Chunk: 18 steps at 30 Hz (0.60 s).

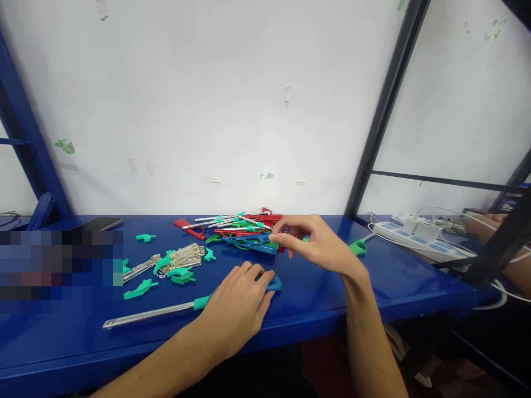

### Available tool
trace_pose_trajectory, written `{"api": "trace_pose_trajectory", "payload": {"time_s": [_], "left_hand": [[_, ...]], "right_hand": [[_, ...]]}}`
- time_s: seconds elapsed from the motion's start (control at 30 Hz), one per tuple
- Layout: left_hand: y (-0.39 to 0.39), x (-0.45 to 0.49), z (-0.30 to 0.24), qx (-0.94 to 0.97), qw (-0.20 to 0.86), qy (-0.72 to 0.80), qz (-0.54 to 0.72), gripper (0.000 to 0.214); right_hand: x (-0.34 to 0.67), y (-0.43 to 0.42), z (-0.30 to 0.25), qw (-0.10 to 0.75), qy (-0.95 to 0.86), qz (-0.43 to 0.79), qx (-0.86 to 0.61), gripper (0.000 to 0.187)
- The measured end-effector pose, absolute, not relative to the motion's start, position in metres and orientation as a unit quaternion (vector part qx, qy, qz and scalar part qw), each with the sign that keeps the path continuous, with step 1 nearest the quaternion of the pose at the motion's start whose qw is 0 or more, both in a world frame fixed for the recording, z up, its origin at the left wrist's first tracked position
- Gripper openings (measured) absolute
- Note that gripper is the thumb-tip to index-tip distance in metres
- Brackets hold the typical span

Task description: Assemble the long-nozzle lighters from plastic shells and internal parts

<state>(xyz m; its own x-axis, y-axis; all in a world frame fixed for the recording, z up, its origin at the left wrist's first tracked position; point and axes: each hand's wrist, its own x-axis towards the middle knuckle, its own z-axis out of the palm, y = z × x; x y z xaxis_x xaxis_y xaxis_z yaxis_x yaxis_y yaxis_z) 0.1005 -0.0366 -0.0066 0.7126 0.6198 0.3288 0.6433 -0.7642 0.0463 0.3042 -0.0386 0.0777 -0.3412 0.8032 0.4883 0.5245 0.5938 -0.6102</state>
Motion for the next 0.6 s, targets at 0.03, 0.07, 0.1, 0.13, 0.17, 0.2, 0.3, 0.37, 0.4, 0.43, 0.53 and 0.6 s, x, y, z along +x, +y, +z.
{"api": "trace_pose_trajectory", "payload": {"time_s": [0.03, 0.07, 0.1, 0.13, 0.17, 0.2, 0.3, 0.37, 0.4, 0.43, 0.53, 0.6], "left_hand": [[-0.0367, 0.1006, -0.0063, -0.925, 0.034, -0.342, -0.164, 0.033], [-0.0366, 0.1006, -0.0060, -0.925, 0.033, -0.343, -0.163, 0.034], [-0.0365, 0.1006, -0.0058, -0.924, 0.032, -0.344, -0.163, 0.034], [-0.0363, 0.1006, -0.0057, -0.924, 0.031, -0.345, -0.163, 0.034], [-0.0361, 0.1007, -0.0057, -0.924, 0.031, -0.345, -0.163, 0.034], [-0.0359, 0.1008, -0.0058, -0.924, 0.030, -0.346, -0.163, 0.034], [-0.0357, 0.1012, -0.0061, -0.924, 0.028, -0.344, -0.164, 0.034], [-0.0357, 0.1012, -0.0058, -0.925, 0.027, -0.343, -0.163, 0.034], [-0.0358, 0.1011, -0.0056, -0.925, 0.028, -0.343, -0.163, 0.034], [-0.0358, 0.1009, -0.0053, -0.925, 0.029, -0.343, -0.162, 0.034], [-0.0361, 0.1001, -0.0054, -0.925, 0.032, -0.343, -0.162, 0.034], [-0.0363, 0.0999, -0.0064, -0.924, 0.032, -0.343, -0.164, 0.035]], "right_hand": [[0.3040, -0.0379, 0.0772, 0.406, -0.795, 0.168, -0.419, 0.025], [0.3038, -0.0371, 0.0766, 0.416, -0.790, 0.162, -0.420, 0.023], [0.3037, -0.0364, 0.0760, 0.423, -0.787, 0.160, -0.419, 0.022], [0.3036, -0.0358, 0.0755, 0.428, -0.786, 0.162, -0.416, 0.021], [0.3037, -0.0353, 0.0749, 0.430, -0.785, 0.167, -0.413, 0.021], [0.3039, -0.0348, 0.0744, 0.430, -0.785, 0.173, -0.411, 0.021], [0.3044, -0.0329, 0.0729, 0.432, -0.783, 0.170, -0.414, 0.022], [0.3044, -0.0316, 0.0724, 0.435, -0.782, 0.144, -0.423, 0.023], [0.3044, -0.0312, 0.0724, 0.435, -0.783, 0.127, -0.426, 0.023], [0.3044, -0.0310, 0.0727, 0.433, -0.786, 0.110, -0.427, 0.022], [0.3051, -0.0320, 0.0746, 0.432, -0.802, 0.075, -0.407, 0.019], [0.3059, -0.0335, 0.0762, 0.435, -0.810, 0.083, -0.384, 0.023]]}}
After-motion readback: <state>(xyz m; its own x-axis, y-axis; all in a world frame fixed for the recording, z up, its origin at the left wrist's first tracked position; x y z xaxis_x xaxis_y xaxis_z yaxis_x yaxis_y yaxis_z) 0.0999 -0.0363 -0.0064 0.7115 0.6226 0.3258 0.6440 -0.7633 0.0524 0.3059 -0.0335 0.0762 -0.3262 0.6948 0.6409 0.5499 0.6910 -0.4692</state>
